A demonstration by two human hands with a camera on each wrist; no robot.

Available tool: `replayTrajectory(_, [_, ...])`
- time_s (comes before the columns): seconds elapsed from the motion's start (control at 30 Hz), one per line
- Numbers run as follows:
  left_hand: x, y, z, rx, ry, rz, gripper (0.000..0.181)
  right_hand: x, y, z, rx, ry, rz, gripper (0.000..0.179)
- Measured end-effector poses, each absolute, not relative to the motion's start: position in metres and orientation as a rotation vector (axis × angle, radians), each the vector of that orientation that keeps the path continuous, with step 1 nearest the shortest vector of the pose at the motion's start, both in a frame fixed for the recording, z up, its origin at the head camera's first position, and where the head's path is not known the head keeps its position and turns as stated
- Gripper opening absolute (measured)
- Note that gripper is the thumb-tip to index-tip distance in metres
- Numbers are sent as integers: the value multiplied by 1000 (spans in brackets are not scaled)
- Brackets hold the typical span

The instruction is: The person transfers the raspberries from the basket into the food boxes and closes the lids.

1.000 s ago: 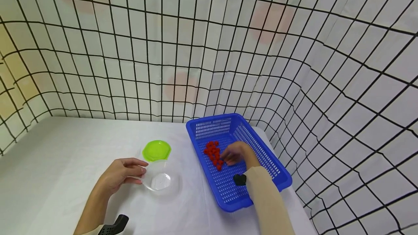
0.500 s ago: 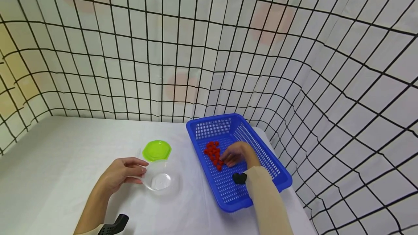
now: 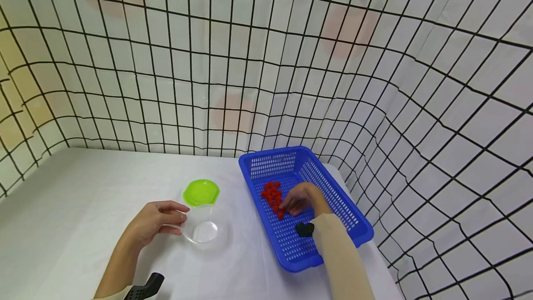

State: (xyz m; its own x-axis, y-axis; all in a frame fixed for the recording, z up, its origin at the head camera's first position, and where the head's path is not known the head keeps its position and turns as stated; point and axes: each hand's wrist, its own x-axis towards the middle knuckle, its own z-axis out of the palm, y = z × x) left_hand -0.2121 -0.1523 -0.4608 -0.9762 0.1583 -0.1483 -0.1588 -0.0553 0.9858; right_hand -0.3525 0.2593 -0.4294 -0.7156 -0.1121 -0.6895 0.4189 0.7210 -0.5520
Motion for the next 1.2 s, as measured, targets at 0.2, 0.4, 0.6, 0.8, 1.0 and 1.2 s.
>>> replayTrajectory(0.2, [-213,-153,-461,-1,1996,2132,37,-355,258,-430,214,2180,-914,12])
replayTrajectory(0.4, [-215,-153,-461,-6,2000,2132,39,-356,259,-429,213,2162,-942,11])
replayTrajectory(0.6, [-215,-154,-462,-3,1996,2129,39,-355,261,-430,234,2141,-990,11])
replayTrajectory(0.8, [-214,-154,-464,-16,1993,2125,39,-354,266,-426,249,2102,-1035,13])
replayTrajectory(1.0, [-214,-153,-463,-36,1997,2129,38,-353,263,-404,211,2142,-1056,22])
replayTrajectory(1.2, [-217,-150,-464,-27,2001,2123,37,-349,253,-381,112,2217,-1085,31])
